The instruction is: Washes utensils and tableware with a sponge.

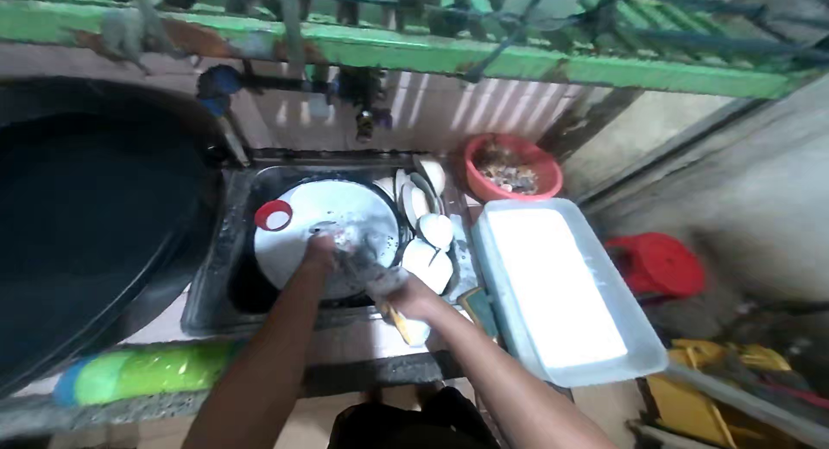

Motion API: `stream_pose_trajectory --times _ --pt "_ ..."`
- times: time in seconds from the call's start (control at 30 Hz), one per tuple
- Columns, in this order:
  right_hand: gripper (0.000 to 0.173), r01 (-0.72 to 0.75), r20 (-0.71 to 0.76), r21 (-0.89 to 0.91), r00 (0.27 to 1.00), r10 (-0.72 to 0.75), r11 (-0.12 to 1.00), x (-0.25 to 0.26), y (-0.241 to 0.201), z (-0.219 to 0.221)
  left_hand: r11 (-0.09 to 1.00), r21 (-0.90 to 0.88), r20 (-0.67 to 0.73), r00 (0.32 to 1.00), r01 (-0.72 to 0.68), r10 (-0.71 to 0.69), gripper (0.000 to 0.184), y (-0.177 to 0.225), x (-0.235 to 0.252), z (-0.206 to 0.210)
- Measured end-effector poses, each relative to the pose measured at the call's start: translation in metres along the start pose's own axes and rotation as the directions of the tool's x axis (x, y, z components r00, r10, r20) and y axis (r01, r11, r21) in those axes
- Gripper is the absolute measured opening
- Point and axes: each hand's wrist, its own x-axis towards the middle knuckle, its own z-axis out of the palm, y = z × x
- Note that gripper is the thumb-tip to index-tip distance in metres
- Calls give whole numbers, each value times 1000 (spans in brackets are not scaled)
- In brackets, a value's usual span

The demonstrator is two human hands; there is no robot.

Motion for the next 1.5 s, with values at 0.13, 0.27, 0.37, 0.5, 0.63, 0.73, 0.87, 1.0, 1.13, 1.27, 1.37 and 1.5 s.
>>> stream_pose_trajectory --times 0.13,0.27,0.37,0.5,0.63,0.73,0.87,1.0,1.13,1.27,1.37,1.5 --pt "29 -119 -230 204 959 165 972 -86 19 -63 936 353 10 1000 -6 3 50 10 21 8" --pt "21 -57 -593 420 738 322 906 -151 54 -121 893 204 145 914 -401 378 42 54 -40 79" --pt "38 -282 -654 385 589 475 879 -177 107 -158 793 -65 335 736 -605 589 36 96 -96 160" --pt "49 -604 -501 136 642 580 785 -184 155 -182 719 164 730 573 -675 372 39 144 -144 250" --pt "44 -645 -413 118 660 628 755 -163 193 -194 461 646 667 744 -608 48 73 141 -141 324" --pt "40 -679 -414 102 636 652 727 -135 211 -202 383 776 562 825 -501 -60 85 133 -130 360" --pt "44 -719 -440 -93 650 620 688 -102 202 -209 418 761 562 826 -496 -43 66 125 -136 381" --pt "45 -670 -399 -216 724 562 710 -80 200 -219 563 699 474 875 -440 96 64 121 -127 376" --pt "39 -406 -477 -214 837 268 888 -54 224 -224 637 719 349 937 -278 14 51 138 -118 361" --pt "38 -257 -452 -92 872 189 962 -46 212 -226 651 692 444 895 -311 -44 40 143 -108 356" --pt "35 -159 -435 -112 895 95 981 -53 212 -228 616 690 516 855 -380 -50 34 141 -114 353" --pt "32 -193 -340 82 917 210 978 -69 204 -245 954 197 349 925 -226 147 37 120 -110 358"
